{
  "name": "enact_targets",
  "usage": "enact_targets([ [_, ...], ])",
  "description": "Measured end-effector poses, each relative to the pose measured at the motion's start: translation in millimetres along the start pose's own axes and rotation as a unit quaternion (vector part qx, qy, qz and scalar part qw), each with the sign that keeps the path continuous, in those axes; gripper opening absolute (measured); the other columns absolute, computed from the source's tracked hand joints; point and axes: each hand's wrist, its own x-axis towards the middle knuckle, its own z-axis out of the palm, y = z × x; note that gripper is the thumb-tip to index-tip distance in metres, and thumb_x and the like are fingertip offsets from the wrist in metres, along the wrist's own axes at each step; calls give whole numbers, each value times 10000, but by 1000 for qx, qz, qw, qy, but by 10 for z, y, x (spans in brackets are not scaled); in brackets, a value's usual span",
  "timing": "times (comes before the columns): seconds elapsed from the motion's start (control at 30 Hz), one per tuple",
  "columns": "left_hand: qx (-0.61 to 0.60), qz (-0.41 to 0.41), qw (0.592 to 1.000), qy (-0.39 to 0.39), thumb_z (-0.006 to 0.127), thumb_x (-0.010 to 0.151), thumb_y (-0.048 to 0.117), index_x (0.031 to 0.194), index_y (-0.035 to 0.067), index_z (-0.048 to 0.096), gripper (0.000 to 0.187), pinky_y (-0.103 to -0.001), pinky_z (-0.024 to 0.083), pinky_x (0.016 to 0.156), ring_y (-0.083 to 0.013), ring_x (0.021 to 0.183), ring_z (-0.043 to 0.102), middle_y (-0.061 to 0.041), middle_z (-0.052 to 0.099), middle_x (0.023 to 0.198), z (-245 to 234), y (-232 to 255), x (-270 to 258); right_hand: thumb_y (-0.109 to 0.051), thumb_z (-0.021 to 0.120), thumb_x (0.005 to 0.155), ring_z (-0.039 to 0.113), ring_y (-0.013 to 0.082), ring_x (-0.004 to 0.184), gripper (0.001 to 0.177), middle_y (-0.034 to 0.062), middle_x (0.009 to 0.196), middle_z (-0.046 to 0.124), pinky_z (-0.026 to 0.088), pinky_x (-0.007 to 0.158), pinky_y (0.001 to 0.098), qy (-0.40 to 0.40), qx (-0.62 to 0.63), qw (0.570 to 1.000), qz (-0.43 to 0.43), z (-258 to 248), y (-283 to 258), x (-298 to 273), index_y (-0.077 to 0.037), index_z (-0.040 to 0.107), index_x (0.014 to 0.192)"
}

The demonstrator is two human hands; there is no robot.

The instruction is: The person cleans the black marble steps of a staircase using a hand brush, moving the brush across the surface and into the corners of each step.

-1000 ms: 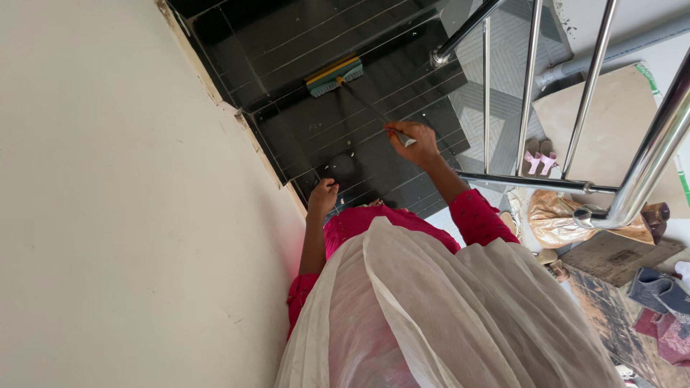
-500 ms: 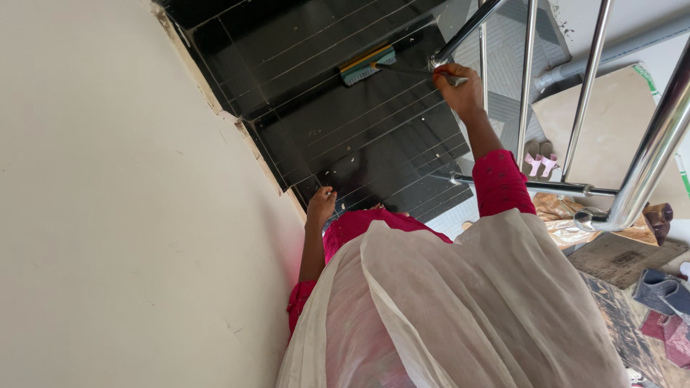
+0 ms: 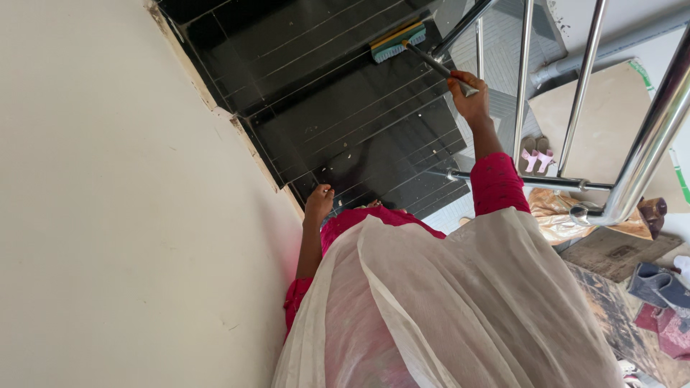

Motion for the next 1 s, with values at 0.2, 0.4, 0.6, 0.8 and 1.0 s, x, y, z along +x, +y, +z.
enact_targets([
  [0.2, -4, 14, 1000, -28, 611, 962, 332, 1297, 98, 652, 411, -413, 514, 977, -316, 1156, 685, -147, 732, 1213, 53, -29, 10, -184, 699, 953, 699, 149, 843, 288, 105, 956, 778, 545, 750, 296, 36, 27, 999, 18, -6, 198, -467, -49, 757, 1201],
  [0.4, 16, 21, 999, -41, 603, 983, 347, 1312, 91, 646, 419, -405, 536, 956, -317, 1104, 720, -160, 764, 1128, 166, -175, 67, -175, 668, 950, 695, 132, 746, 313, 105, 912, 765, 539, 690, 280, 30, -28, 996, 74, -158, 20, -1062, -65, 752, 1230],
  [0.6, 22, 19, 998, -50, 606, 975, 339, 1318, 99, 636, 419, -403, 514, 973, -312, 1148, 688, -140, 745, 1185, 207, -161, 58, -137, 661, 963, 696, 115, 789, 313, 89, 914, 761, 545, 719, 279, 54, 9, 995, 82, -323, 289, -1451, -57, 740, 1254],
  [0.8, 32, 9, 997, -71, 601, 981, 347, 1336, 109, 626, 428, -411, 504, 998, -311, 1182, 673, -138, 724, 1238, 171, -26, 4, -138, 708, 986, 684, 111, 869, 284, 73, 980, 759, 537, 775, 274, 101, 23, 994, 34, -292, 683, -1364, -39, 746, 1249],
  [1.0, 41, 30, 996, -68, 608, 971, 342, 1329, 113, 642, 426, -415, 505, 1002, -324, 1178, 673, -149, 732, 1219, 195, -24, -22, -158, 701, 968, 682, 89, 820, 309, 66, 938, 761, 533, 735, 250, 98, 33, 994, 38, -398, 670, -1329, -47, 738, 1255],
])
